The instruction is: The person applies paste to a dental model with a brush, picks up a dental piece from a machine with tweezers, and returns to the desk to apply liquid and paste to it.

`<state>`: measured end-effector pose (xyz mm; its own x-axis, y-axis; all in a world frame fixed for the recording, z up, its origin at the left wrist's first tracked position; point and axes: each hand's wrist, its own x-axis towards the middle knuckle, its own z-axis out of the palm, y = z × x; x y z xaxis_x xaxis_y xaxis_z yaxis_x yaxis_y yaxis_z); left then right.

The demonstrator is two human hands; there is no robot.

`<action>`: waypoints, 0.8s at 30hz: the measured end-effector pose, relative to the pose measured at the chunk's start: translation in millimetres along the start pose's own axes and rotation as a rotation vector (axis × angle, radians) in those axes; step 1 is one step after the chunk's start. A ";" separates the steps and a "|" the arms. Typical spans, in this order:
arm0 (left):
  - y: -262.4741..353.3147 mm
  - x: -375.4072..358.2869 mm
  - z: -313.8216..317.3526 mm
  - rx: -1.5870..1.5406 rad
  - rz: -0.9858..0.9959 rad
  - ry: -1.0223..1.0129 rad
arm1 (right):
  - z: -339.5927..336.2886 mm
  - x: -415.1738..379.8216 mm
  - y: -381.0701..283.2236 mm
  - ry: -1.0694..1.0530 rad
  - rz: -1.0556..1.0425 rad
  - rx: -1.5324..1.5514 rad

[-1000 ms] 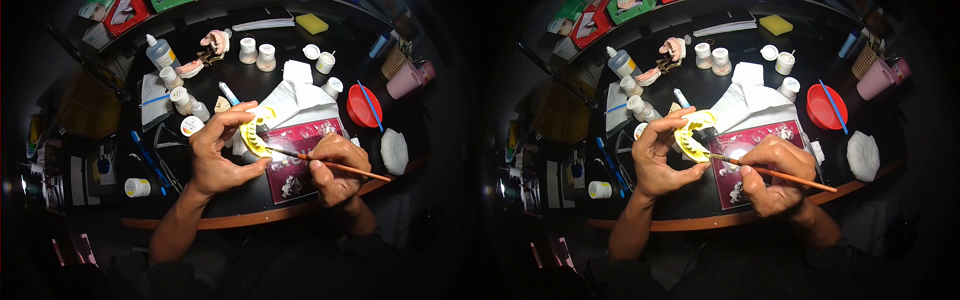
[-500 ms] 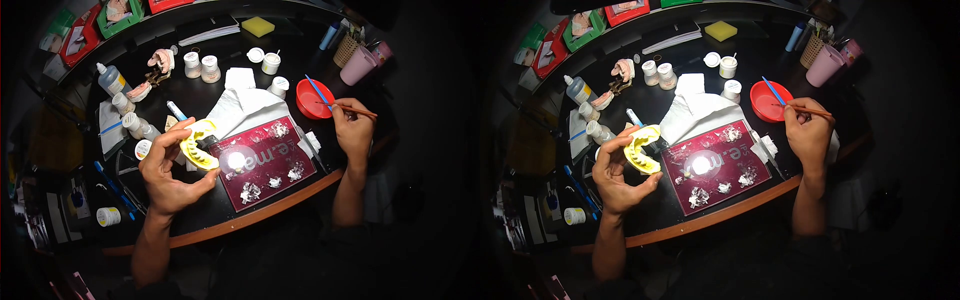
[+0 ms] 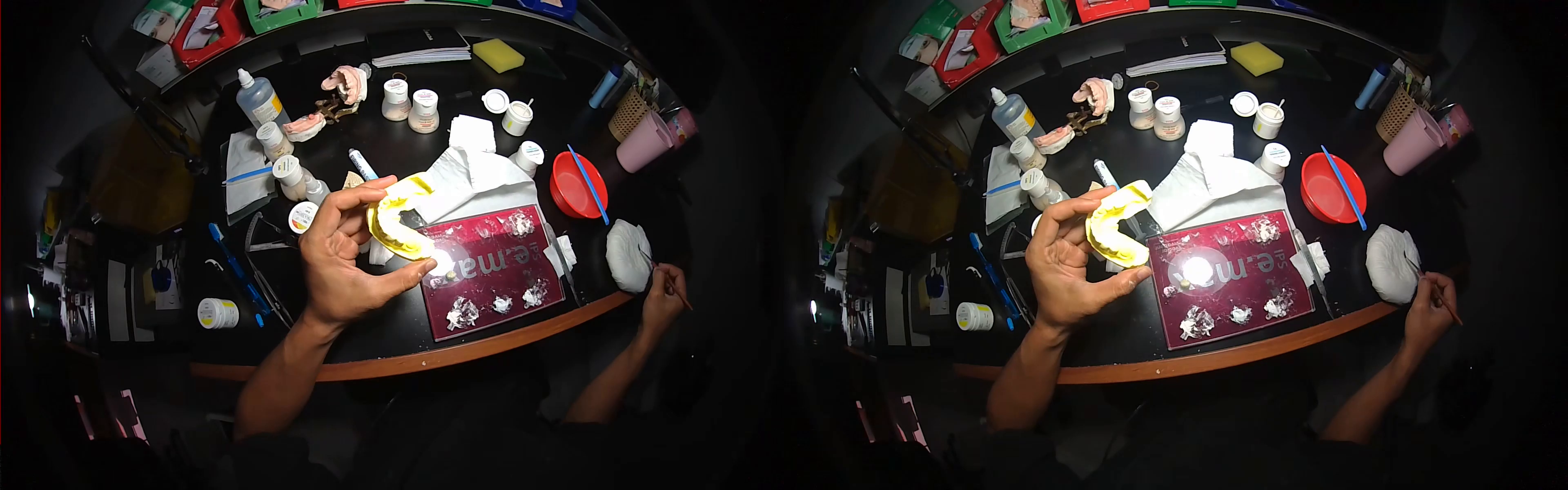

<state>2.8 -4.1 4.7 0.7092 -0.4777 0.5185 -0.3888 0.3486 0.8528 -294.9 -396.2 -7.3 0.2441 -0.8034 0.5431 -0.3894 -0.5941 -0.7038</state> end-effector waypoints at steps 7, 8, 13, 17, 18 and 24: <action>-4.3 -1.3 -1.4 0.093 0.097 -0.012 | 9.3 -24.4 -71.3 0.022 -0.104 0.521; -4.2 -1.7 -0.3 0.098 0.098 0.006 | 22.1 -38.7 -101.3 -0.019 -0.151 0.592; -5.4 -2.2 0.1 0.141 0.120 -0.002 | 68.1 -80.9 -193.6 -0.556 -0.782 0.760; -5.1 -1.3 0.4 0.144 0.110 0.009 | 87.8 -111.2 -221.8 -0.717 -0.775 0.761; -4.6 -1.4 -0.7 0.152 0.111 -0.002 | 90.9 -114.9 -223.0 -0.694 -0.755 0.769; -1.9 0.3 -4.4 0.198 0.114 -0.020 | 99.2 -107.7 -228.1 -0.611 -0.699 0.781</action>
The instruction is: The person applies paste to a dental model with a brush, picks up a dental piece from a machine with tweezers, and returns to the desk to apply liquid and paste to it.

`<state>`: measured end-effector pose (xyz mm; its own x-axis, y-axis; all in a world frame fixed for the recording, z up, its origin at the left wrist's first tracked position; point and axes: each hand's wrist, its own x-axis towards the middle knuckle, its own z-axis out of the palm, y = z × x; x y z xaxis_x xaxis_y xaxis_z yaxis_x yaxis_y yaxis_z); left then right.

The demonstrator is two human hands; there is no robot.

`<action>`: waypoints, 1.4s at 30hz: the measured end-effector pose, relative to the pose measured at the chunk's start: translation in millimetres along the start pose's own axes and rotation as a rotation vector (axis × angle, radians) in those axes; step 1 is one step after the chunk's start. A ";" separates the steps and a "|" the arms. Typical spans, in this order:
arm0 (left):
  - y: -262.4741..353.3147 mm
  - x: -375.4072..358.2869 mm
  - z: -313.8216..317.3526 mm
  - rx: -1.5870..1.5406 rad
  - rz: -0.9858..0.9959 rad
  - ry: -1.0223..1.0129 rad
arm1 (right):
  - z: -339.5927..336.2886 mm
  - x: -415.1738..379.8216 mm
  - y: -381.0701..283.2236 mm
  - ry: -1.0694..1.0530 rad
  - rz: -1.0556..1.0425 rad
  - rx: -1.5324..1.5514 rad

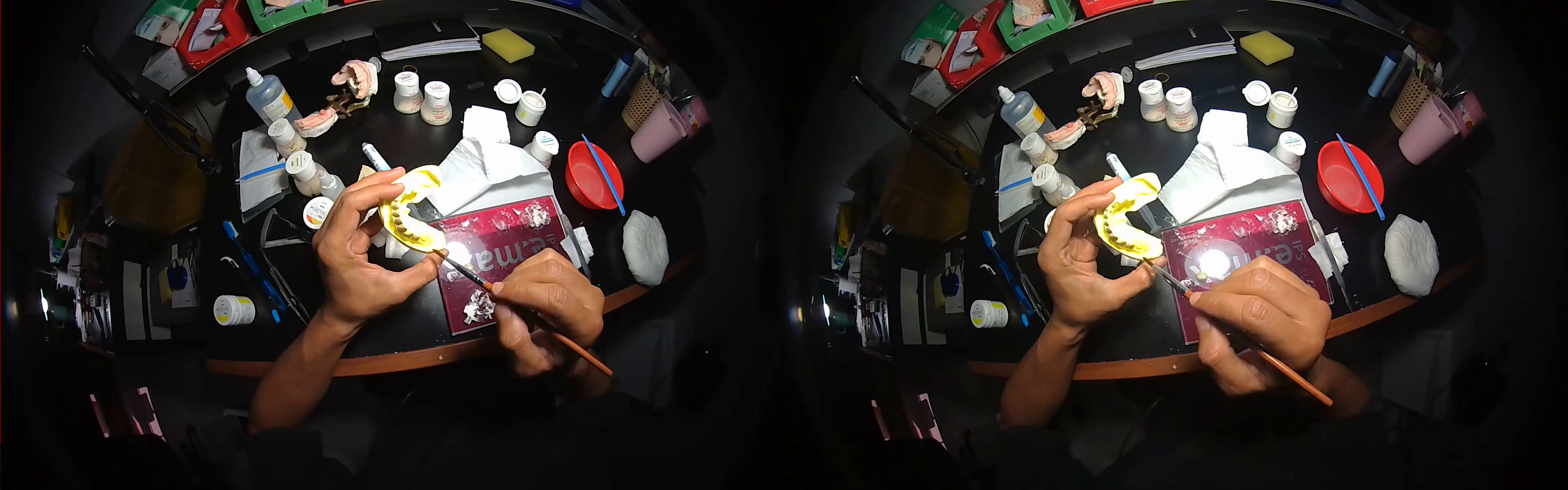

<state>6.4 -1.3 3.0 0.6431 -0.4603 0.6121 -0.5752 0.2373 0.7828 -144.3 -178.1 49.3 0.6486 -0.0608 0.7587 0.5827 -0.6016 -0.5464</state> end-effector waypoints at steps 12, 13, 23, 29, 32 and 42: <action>1.5 2.4 2.6 0.061 0.042 0.035 | 7.5 2.5 10.3 0.004 0.008 -0.019; 1.0 2.4 2.7 0.060 0.044 0.032 | 8.2 3.2 10.7 -0.001 0.005 -0.014; 5.9 1.6 -0.7 -0.302 -0.208 -0.081 | -1.2 -0.6 15.6 0.071 0.100 0.167; 8.3 1.4 -2.6 -0.286 -0.197 -0.106 | 5.0 4.1 22.3 0.075 0.106 0.173; 5.8 0.8 -1.1 -0.207 -0.147 -0.100 | 7.7 6.5 22.7 0.064 0.090 0.166; 1.8 1.2 -2.0 -0.094 -0.059 -0.086 | 9.1 4.1 24.7 0.105 0.084 0.168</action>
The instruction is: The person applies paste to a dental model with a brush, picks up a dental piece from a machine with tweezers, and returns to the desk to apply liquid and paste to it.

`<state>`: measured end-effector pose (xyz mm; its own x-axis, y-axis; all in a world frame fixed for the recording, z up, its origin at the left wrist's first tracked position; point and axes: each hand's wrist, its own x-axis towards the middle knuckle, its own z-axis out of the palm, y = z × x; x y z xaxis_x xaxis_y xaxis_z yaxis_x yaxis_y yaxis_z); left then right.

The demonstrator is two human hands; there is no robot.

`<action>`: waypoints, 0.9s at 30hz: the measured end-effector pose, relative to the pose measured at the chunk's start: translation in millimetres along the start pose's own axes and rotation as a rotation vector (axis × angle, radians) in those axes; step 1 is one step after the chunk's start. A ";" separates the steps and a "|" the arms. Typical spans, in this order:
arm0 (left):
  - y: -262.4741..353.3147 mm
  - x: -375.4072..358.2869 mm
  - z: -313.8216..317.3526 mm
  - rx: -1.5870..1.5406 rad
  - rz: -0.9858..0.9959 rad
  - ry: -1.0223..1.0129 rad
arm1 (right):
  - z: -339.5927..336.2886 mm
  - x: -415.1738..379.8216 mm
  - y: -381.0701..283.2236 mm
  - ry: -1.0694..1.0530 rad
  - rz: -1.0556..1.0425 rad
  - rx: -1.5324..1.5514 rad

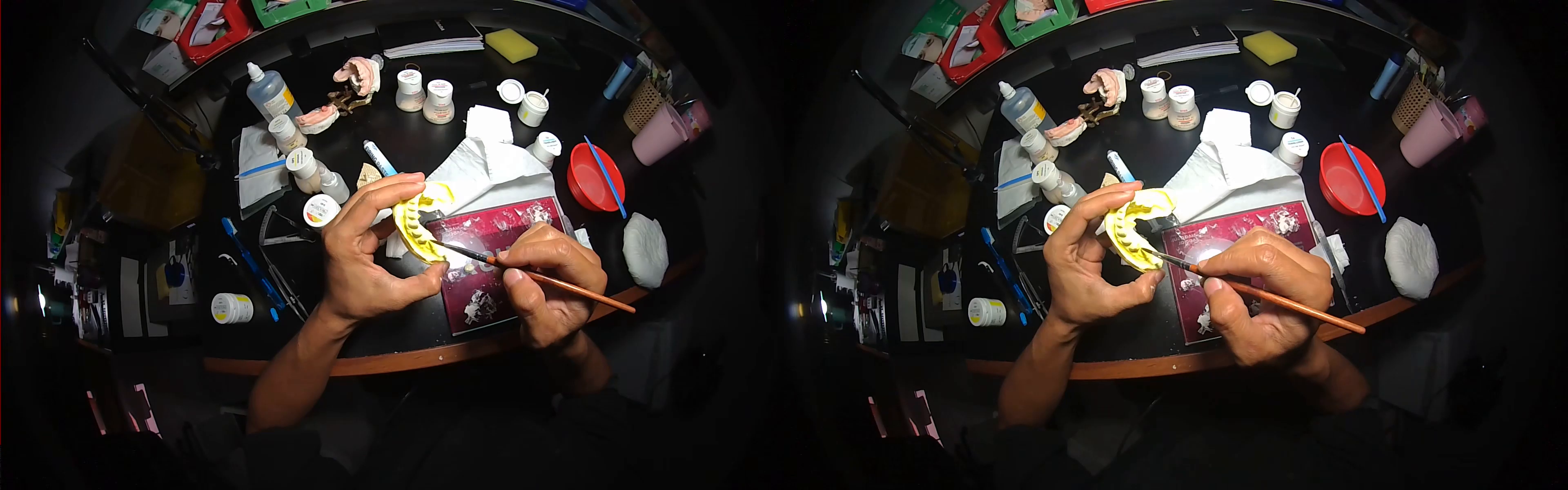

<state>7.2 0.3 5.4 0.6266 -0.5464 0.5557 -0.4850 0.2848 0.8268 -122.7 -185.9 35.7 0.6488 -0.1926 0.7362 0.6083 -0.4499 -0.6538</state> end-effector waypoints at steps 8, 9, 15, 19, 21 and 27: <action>-0.4 1.0 -3.6 0.042 0.033 -0.062 | -0.1 -2.4 0.1 -0.030 0.039 0.011; 0.2 0.9 -3.5 0.040 0.028 -0.063 | -0.2 -2.8 0.7 -0.033 0.038 0.011; 0.2 1.6 -2.5 0.044 0.052 -0.042 | -3.4 -3.8 -1.3 0.012 0.039 0.048; 3.6 2.4 1.5 0.036 0.056 0.003 | -4.6 -5.9 1.6 0.021 0.067 0.011; 3.3 2.4 0.0 0.056 0.063 -0.022 | -3.6 -5.5 3.0 -0.003 0.067 -0.006; 0.5 2.2 -3.2 0.088 0.073 -0.062 | -1.3 -5.6 2.3 -0.015 0.071 0.017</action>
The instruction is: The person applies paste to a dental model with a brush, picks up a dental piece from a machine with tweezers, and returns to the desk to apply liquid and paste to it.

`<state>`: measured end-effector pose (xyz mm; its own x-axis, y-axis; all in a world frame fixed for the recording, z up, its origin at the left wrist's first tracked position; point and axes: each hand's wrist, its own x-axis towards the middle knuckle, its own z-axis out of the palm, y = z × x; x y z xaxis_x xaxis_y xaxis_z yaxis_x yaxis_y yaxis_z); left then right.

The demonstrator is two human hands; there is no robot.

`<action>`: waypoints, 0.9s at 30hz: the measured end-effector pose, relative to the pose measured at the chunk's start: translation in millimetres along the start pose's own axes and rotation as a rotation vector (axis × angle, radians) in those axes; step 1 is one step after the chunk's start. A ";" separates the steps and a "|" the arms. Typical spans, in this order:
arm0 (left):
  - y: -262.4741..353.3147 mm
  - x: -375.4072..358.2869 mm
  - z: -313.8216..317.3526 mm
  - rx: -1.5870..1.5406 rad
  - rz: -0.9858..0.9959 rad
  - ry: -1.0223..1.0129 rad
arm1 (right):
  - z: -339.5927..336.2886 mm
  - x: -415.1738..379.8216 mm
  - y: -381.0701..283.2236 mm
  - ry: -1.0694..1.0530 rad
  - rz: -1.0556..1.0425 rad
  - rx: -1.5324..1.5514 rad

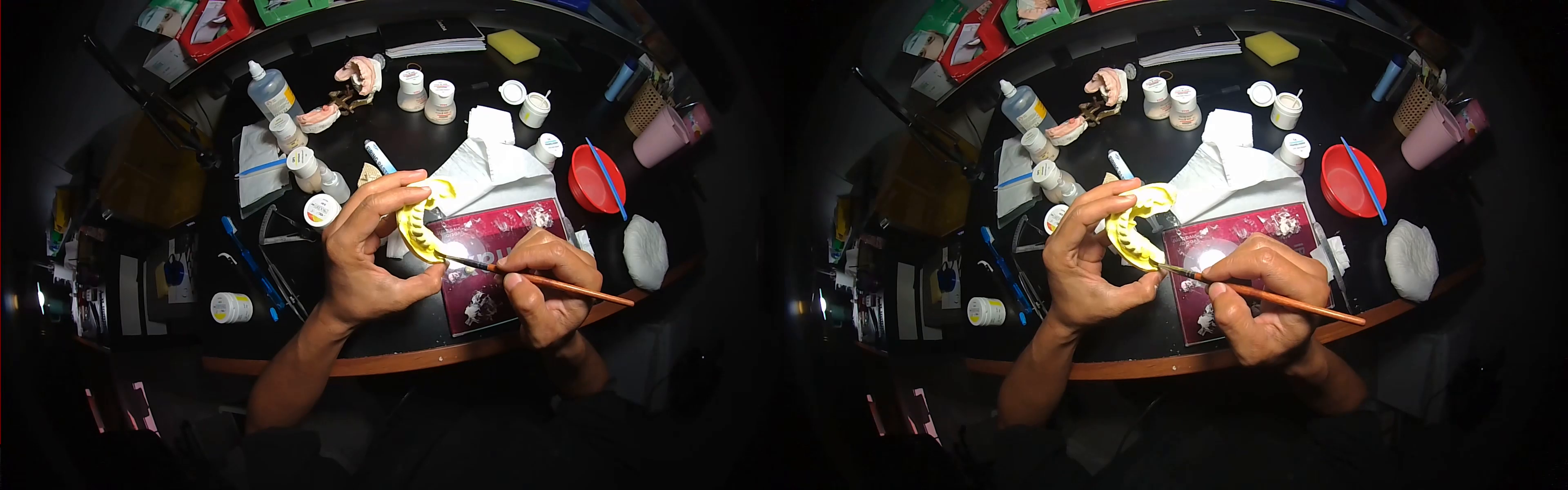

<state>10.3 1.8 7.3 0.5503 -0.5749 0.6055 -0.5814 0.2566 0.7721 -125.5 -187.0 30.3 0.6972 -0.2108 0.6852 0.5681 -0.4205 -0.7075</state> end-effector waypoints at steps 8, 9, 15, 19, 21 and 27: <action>1.4 0.3 3.6 -0.033 -0.010 0.076 | -17.2 0.3 -9.6 0.043 -0.036 -0.011; 0.0 0.8 3.8 -0.013 0.014 0.082 | -28.9 0.0 -11.4 0.077 -0.058 -0.038; 4.4 1.8 -1.1 0.041 -0.016 0.158 | -123.7 5.7 8.6 0.505 0.214 -0.437; 3.8 0.9 -0.4 0.068 -0.021 0.164 | -143.7 5.3 33.3 0.249 0.272 -0.879; 1.1 -0.8 -0.5 0.061 -0.034 0.168 | -146.1 -1.2 36.5 0.265 0.281 -0.847; 2.6 1.2 -5.8 0.048 -0.052 0.201 | -189.4 -33.0 -5.9 0.632 0.224 -0.621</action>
<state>12.9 6.2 11.1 0.6863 -0.4183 0.5950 -0.5741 0.1907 0.7963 -234.6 -344.7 44.7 0.2897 -0.7120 0.6396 -0.0171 -0.6720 -0.7404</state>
